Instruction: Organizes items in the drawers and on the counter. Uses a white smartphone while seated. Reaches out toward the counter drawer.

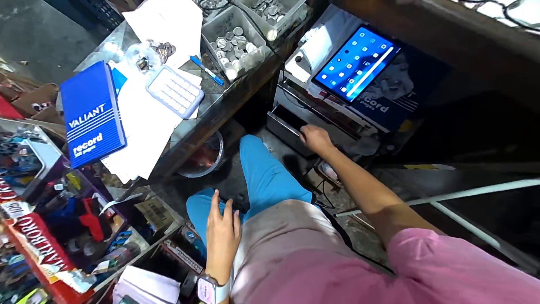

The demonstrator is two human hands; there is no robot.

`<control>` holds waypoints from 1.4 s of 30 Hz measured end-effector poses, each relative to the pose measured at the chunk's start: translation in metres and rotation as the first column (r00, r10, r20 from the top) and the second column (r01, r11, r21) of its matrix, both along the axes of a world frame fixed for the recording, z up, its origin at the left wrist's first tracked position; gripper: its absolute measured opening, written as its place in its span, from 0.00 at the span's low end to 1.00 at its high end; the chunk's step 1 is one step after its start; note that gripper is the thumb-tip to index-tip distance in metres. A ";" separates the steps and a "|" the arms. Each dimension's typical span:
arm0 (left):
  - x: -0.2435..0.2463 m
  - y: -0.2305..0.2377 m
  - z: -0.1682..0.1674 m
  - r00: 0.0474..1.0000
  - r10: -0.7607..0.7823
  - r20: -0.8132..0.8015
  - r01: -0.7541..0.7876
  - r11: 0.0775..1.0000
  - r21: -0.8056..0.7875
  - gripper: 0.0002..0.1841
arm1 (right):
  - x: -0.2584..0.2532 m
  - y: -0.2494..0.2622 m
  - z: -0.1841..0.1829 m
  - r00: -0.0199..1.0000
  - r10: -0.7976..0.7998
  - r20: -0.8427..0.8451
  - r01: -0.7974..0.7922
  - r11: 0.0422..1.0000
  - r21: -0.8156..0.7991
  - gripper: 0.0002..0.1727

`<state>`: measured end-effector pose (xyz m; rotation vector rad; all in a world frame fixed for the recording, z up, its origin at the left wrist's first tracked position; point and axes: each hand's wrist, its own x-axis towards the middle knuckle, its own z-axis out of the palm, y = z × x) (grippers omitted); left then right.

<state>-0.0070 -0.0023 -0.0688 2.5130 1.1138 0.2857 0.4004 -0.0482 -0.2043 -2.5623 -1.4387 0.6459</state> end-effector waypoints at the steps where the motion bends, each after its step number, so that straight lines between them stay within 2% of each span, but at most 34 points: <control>1: 0.002 0.000 -0.001 1.000 -0.002 -0.011 0.001 1.000 -0.011 0.17 | 0.005 -0.001 -0.010 0.998 -0.047 -0.034 0.043 0.994 -0.105 0.18; 3: 0.003 0.000 -0.002 0.999 -0.006 -0.033 0.006 1.000 -0.024 0.17 | 0.022 -0.007 -0.029 0.971 -0.237 -0.027 0.229 0.958 -0.174 0.21; 6: 0.001 0.003 -0.004 0.998 -0.014 -0.065 0.011 0.999 -0.036 0.18 | 0.040 -0.010 -0.024 0.849 -0.528 -0.010 0.524 0.845 -0.104 0.31; 8: -0.001 0.006 -0.008 0.996 -0.009 -0.083 0.005 0.999 -0.046 0.19 | 0.037 0.002 -0.018 0.776 -0.621 -0.105 0.613 0.783 -0.105 0.28; 9: -0.001 0.007 -0.009 0.996 -0.002 -0.087 -0.002 0.999 -0.049 0.19 | 0.036 0.011 -0.021 0.681 -0.695 -0.232 0.684 0.717 -0.139 0.25; 10: 0.000 0.008 -0.009 0.996 0.006 -0.091 -0.011 0.999 -0.051 0.19 | 0.037 0.020 -0.029 0.484 -0.767 -0.421 0.787 0.592 -0.175 0.25; 11: 0.000 0.009 -0.009 0.995 0.015 -0.094 -0.021 0.998 -0.053 0.20 | 0.038 0.028 -0.040 0.190 -0.763 -0.618 0.886 0.405 -0.227 0.26; 12: 0.000 0.010 -0.009 0.995 0.026 -0.099 -0.032 0.998 -0.060 0.20 | 0.040 0.035 -0.050 -0.121 -0.633 -0.765 0.937 0.182 -0.299 0.28; 13: 0.001 0.011 -0.009 0.994 0.032 -0.106 -0.039 0.997 -0.070 0.20 | 0.042 0.040 -0.060 -0.340 -0.428 -0.837 0.932 -0.036 -0.360 0.29; 14: 0.001 0.011 -0.009 0.993 0.032 -0.115 -0.041 0.996 -0.081 0.20 | 0.044 0.044 -0.065 -0.453 -0.205 -0.868 0.886 -0.208 -0.414 0.29; 15: 0.001 0.012 -0.008 0.992 0.027 -0.127 -0.040 0.994 -0.099 0.19 | 0.046 0.049 -0.067 -0.489 -0.013 -0.872 0.829 -0.317 -0.460 0.28; 17: 0.002 0.015 -0.006 0.988 0.016 -0.154 -0.039 0.988 -0.147 0.18 | 0.050 0.060 -0.068 -0.467 0.191 -0.864 0.756 -0.421 -0.502 0.20; 19: 0.004 0.019 -0.004 0.984 0.012 -0.179 -0.045 0.982 -0.181 0.18 | 0.052 0.067 -0.074 -0.451 0.216 -0.866 0.745 -0.443 -0.498 0.16; 22: 0.005 0.025 -0.003 0.979 0.017 -0.204 -0.058 0.979 -0.197 0.18 | 0.051 0.065 -0.088 -0.423 0.209 -0.882 0.774 -0.422 -0.472 0.19; 25: 0.001 0.030 -0.003 0.980 0.019 -0.200 -0.058 0.979 -0.194 0.17 | 0.048 0.063 -0.092 -0.445 0.164 -0.881 0.782 -0.408 -0.471 0.24; 28: -0.002 0.033 -0.006 0.976 0.019 -0.218 -0.064 0.977 -0.202 0.17 | 0.033 0.059 -0.096 -0.483 -0.047 -0.874 0.823 -0.365 -0.435 0.27; 30: 0.001 0.034 -0.005 0.973 0.010 -0.230 -0.061 0.975 -0.215 0.17 | 0.012 0.056 -0.099 -0.490 -0.195 -0.850 0.846 -0.342 -0.409 0.20; 35: 0.016 0.036 0.001 0.980 -0.025 -0.199 -0.012 0.984 -0.179 0.18 | -0.058 0.039 -0.095 -0.576 -0.193 -0.794 0.817 -0.168 -0.552 0.34; 37: 0.017 0.034 0.000 0.980 -0.044 -0.194 0.015 0.989 -0.148 0.19 | -0.078 0.036 -0.094 -0.633 -0.201 -0.748 0.773 -0.105 -0.626 0.34; 39: 0.018 0.032 -0.002 0.980 -0.055 -0.192 0.030 0.990 -0.135 0.19 | -0.095 0.039 -0.088 -0.693 -0.218 -0.687 0.714 -0.083 -0.695 0.33; 40: 0.018 0.031 -0.003 0.980 -0.059 -0.189 0.033 0.990 -0.137 0.19 | -0.101 0.041 -0.084 -0.706 -0.253 -0.661 0.693 -0.054 -0.719 0.34; 42: 0.016 0.028 -0.004 0.979 -0.059 -0.197 0.029 0.988 -0.150 0.19 | -0.109 0.044 -0.076 -0.642 -0.394 -0.657 0.682 0.097 -0.725 0.37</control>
